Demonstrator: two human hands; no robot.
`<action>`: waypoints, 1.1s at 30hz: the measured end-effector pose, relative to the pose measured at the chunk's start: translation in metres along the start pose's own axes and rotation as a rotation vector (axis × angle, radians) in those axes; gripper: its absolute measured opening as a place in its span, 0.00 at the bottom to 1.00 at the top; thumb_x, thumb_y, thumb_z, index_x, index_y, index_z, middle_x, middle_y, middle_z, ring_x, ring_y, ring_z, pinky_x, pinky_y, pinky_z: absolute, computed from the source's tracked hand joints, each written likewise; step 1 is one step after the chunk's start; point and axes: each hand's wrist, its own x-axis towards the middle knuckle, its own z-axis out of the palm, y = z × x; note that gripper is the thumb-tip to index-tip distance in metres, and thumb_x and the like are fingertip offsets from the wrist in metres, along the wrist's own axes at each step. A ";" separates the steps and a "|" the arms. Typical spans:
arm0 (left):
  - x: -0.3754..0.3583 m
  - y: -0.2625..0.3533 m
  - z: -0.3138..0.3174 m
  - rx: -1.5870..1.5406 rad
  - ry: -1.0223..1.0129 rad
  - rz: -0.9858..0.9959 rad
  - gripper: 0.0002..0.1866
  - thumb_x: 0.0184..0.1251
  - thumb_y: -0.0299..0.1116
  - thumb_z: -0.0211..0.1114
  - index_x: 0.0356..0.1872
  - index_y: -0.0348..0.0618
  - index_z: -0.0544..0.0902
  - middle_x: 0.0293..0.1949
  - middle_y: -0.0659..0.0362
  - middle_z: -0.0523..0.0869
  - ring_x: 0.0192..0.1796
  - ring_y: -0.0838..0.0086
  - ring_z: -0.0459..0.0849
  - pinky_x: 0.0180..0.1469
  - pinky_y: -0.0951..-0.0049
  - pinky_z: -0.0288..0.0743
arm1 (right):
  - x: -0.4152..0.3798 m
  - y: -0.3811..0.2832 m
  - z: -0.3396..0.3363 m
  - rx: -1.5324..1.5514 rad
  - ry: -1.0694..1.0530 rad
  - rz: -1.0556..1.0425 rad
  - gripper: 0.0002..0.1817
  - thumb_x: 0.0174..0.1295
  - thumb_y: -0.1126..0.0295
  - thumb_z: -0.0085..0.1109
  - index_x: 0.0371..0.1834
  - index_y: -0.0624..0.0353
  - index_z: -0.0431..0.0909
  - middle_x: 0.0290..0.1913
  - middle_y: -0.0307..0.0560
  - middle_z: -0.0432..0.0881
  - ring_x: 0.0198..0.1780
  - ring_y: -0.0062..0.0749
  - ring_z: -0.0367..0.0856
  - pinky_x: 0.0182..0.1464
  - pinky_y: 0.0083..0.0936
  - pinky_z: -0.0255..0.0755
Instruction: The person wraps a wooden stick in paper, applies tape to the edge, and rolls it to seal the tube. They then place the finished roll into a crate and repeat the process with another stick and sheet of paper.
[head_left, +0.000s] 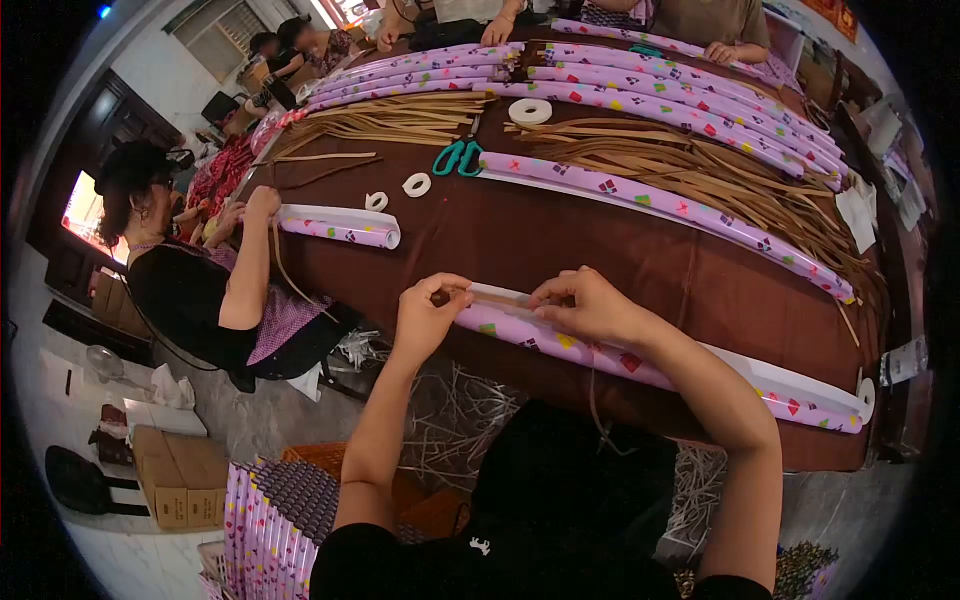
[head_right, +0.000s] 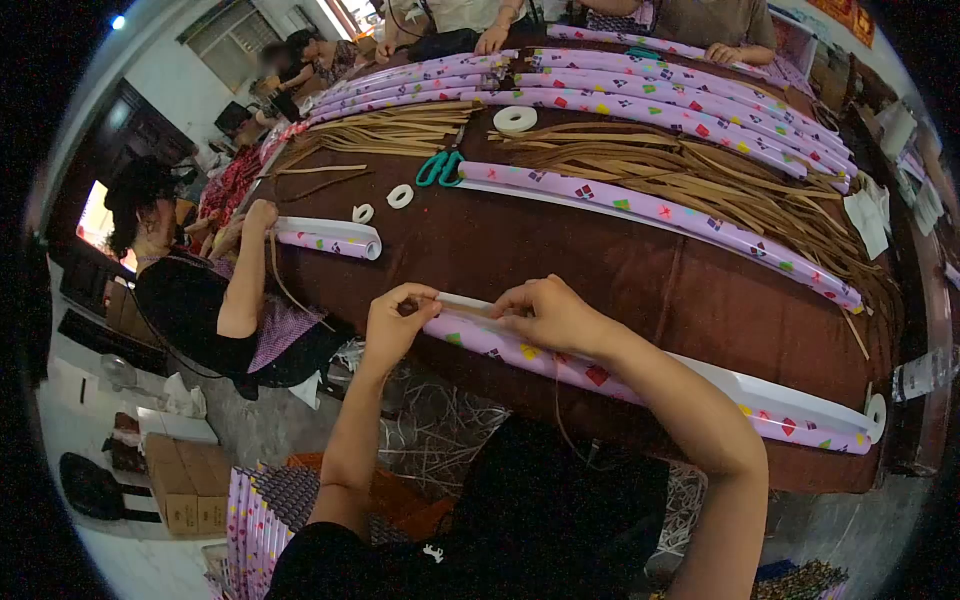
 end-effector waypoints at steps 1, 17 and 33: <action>0.002 0.000 0.000 0.000 0.000 0.000 0.08 0.60 0.20 0.72 0.40 0.37 0.86 0.31 0.62 0.87 0.35 0.82 0.81 0.40 0.79 0.74 | 0.000 0.000 0.000 0.000 0.000 0.001 0.12 0.61 0.70 0.66 0.47 0.60 0.86 0.35 0.52 0.88 0.35 0.33 0.86 0.42 0.30 0.78; 0.026 -0.004 0.005 0.138 -0.079 -0.171 0.17 0.53 0.23 0.70 0.46 0.38 0.78 0.28 0.58 0.86 0.31 0.77 0.82 0.36 0.75 0.73 | 0.007 0.017 0.008 0.074 -0.002 0.146 0.09 0.61 0.70 0.66 0.42 0.62 0.86 0.29 0.47 0.85 0.31 0.28 0.81 0.37 0.28 0.75; 0.030 0.003 0.006 0.286 -0.105 -0.158 0.18 0.53 0.20 0.69 0.46 0.39 0.75 0.27 0.58 0.85 0.29 0.79 0.81 0.34 0.75 0.73 | 0.013 0.016 0.011 -0.149 0.044 0.157 0.10 0.53 0.71 0.66 0.37 0.61 0.87 0.30 0.50 0.87 0.32 0.37 0.86 0.38 0.30 0.78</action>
